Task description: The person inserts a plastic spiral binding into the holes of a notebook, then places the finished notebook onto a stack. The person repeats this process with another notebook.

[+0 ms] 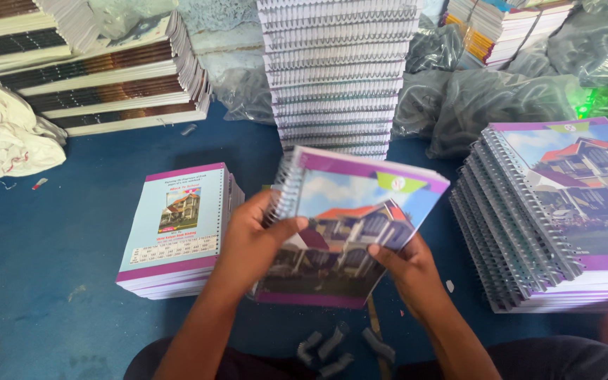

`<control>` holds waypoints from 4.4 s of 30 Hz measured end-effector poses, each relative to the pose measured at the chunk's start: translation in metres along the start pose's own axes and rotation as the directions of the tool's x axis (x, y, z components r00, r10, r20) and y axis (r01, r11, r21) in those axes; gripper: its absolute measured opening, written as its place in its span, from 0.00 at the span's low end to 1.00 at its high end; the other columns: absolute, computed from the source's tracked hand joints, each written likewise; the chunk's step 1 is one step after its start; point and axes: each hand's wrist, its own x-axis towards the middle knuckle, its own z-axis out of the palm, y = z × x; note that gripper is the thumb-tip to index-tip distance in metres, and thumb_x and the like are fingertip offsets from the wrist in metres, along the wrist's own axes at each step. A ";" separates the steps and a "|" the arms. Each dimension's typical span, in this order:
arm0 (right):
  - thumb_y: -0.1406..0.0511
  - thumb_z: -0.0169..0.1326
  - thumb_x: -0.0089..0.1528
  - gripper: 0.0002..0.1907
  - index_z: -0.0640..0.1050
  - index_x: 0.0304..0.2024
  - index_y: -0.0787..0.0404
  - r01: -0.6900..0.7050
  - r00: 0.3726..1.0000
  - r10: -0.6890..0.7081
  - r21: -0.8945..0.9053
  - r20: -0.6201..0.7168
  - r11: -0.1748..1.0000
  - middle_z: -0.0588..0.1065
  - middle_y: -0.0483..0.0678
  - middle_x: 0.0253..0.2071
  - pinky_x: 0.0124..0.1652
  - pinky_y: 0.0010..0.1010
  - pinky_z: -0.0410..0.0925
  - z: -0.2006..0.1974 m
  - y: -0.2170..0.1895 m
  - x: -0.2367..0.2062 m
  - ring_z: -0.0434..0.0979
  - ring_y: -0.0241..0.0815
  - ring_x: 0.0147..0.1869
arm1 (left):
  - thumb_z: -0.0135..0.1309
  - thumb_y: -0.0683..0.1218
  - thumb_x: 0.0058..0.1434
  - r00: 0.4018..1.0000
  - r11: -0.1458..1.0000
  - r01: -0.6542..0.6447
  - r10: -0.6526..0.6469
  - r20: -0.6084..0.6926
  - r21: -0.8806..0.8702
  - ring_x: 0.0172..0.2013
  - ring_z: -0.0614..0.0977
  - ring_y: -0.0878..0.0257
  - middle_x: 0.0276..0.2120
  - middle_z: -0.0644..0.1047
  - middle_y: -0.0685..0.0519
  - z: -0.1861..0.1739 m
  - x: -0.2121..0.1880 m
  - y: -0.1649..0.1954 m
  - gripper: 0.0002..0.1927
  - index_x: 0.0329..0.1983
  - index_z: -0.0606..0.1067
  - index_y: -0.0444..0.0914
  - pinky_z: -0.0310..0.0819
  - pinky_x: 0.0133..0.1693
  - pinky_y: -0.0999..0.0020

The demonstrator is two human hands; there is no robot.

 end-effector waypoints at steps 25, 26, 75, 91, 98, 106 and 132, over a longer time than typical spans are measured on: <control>0.75 0.57 0.60 0.28 0.67 0.63 0.63 0.196 0.966 -0.129 -0.313 0.224 0.929 0.76 0.48 0.49 0.51 0.32 0.72 0.054 0.011 0.103 0.78 0.37 0.52 | 0.58 0.39 0.62 0.952 0.983 0.030 -0.083 -0.295 -0.179 0.50 0.79 0.63 0.49 0.77 0.49 -0.076 0.021 -0.099 0.22 0.58 0.66 0.34 0.73 0.56 0.65; 0.75 0.56 0.60 0.28 0.67 0.63 0.62 0.177 0.970 -0.113 -0.304 0.214 0.936 0.76 0.48 0.48 0.51 0.32 0.72 0.052 0.015 0.103 0.78 0.38 0.52 | 0.57 0.39 0.62 0.954 0.984 0.013 -0.066 -0.291 -0.180 0.51 0.78 0.63 0.49 0.77 0.49 -0.075 0.018 -0.104 0.22 0.59 0.66 0.34 0.72 0.56 0.65; 0.61 0.66 0.53 0.25 0.77 0.53 0.56 0.495 0.866 0.088 -0.869 0.492 -0.018 0.79 0.52 0.47 0.49 0.45 0.71 0.103 -0.189 0.036 0.79 0.56 0.50 | 0.64 0.46 0.46 0.905 0.459 -0.420 0.144 0.401 0.783 0.37 0.84 0.45 0.31 0.82 0.46 0.002 0.055 0.088 0.17 0.42 0.81 0.44 0.76 0.40 0.49; 0.62 0.68 0.54 0.17 0.83 0.45 0.56 0.281 0.959 -0.048 -0.931 0.278 0.232 0.82 0.54 0.32 0.36 0.39 0.71 0.051 -0.243 0.041 0.80 0.50 0.35 | 0.62 0.51 0.61 0.613 0.650 -0.281 0.688 -0.389 0.706 0.70 0.67 0.48 0.65 0.68 0.40 0.039 0.034 0.045 0.36 0.69 0.63 0.37 0.60 0.70 0.50; 0.65 0.68 0.53 0.13 0.83 0.38 0.66 0.137 0.989 -0.043 -0.754 0.143 0.643 0.78 0.49 0.29 0.34 0.32 0.67 -0.047 -0.270 0.066 0.74 0.37 0.34 | 0.55 0.56 0.63 0.942 0.784 0.258 -0.334 -0.035 -0.565 0.56 0.76 0.45 0.55 0.74 0.40 0.121 0.030 -0.005 0.29 0.61 0.71 0.34 0.72 0.56 0.47; 0.63 0.68 0.59 0.24 0.75 0.53 0.67 -0.183 0.960 -0.018 -0.671 -0.281 0.719 0.78 0.55 0.42 0.43 0.41 0.68 -0.181 -0.291 0.061 0.76 0.43 0.46 | 0.60 0.44 0.60 0.963 0.745 0.259 -0.147 0.227 -0.615 0.47 0.84 0.56 0.48 0.78 0.46 0.190 0.065 0.023 0.23 0.57 0.69 0.34 0.88 0.42 0.55; 0.52 0.60 0.58 0.26 0.82 0.48 0.65 -0.359 0.921 0.101 -0.722 -0.375 0.591 0.82 0.54 0.39 0.42 0.34 0.69 -0.343 -0.219 0.055 0.77 0.43 0.42 | 0.58 0.38 0.60 0.897 0.871 0.421 -0.356 0.262 -0.254 0.40 0.87 0.51 0.43 0.81 0.39 0.326 0.113 -0.029 0.14 0.47 0.77 0.27 0.87 0.37 0.55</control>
